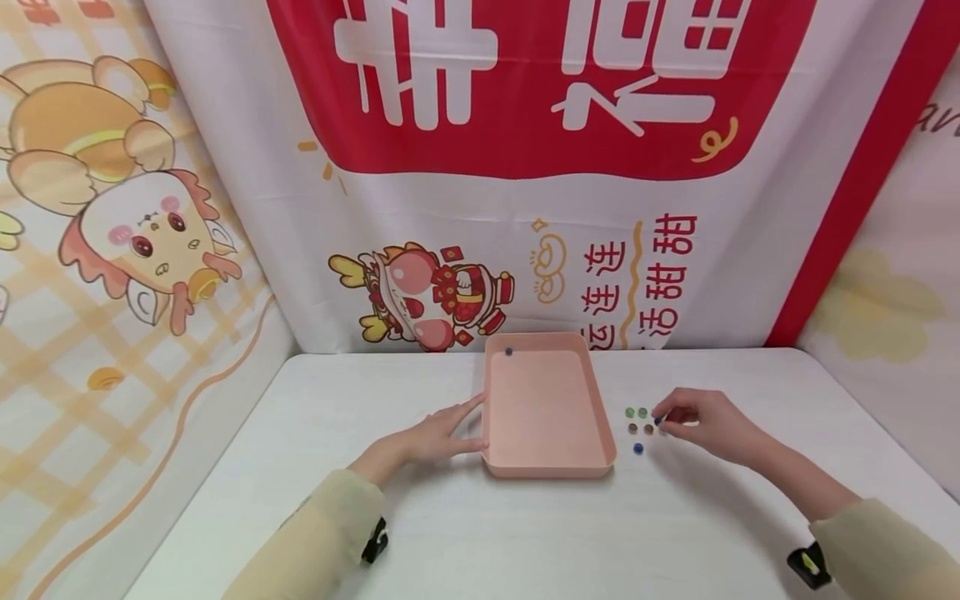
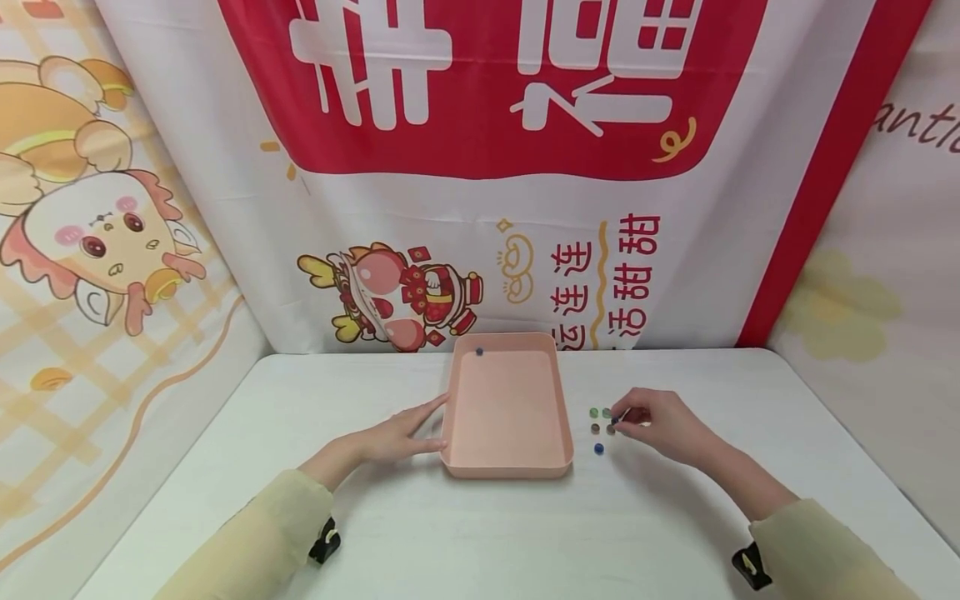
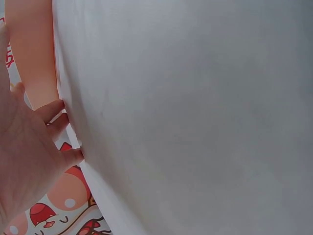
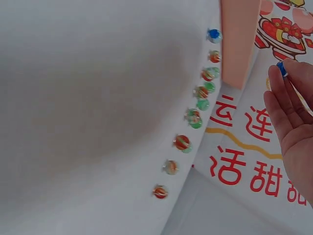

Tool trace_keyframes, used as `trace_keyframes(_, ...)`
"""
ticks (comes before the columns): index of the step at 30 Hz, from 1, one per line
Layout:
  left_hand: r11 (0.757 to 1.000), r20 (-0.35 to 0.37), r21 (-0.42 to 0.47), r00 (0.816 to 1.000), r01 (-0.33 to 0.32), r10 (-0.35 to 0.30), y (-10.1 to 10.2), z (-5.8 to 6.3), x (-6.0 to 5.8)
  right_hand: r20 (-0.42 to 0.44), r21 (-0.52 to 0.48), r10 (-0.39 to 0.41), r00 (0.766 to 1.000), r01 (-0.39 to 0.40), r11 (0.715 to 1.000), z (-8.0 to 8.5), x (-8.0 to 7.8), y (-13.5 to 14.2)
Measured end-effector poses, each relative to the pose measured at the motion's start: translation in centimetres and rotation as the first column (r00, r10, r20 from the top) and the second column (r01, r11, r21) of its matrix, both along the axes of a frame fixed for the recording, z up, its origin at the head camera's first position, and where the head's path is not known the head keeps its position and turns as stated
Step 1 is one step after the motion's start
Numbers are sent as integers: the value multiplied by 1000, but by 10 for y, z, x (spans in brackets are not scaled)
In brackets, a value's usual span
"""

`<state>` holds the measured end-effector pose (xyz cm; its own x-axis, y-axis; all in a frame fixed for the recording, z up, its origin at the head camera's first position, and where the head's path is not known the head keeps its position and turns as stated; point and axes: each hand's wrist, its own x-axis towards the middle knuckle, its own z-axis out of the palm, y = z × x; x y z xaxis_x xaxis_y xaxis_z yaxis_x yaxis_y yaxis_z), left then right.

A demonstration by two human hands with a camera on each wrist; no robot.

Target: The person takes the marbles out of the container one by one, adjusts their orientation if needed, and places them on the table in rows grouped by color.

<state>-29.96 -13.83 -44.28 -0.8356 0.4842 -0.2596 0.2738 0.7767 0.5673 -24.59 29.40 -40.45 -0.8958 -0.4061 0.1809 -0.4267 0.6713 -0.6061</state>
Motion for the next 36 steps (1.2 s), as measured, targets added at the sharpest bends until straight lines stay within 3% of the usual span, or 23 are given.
trace_keyframes(15, 1000, -7, 1, 1000, 4, -4, 0, -1, -2, 52, 23, 22, 998, -23, 999, -30, 1, 6)
trace_keyframes(36, 999, -28, 10, 999, 36, -35, -2, -6, -4, 136, 130, -28, 990, 10, 991, -44, -9, -3)
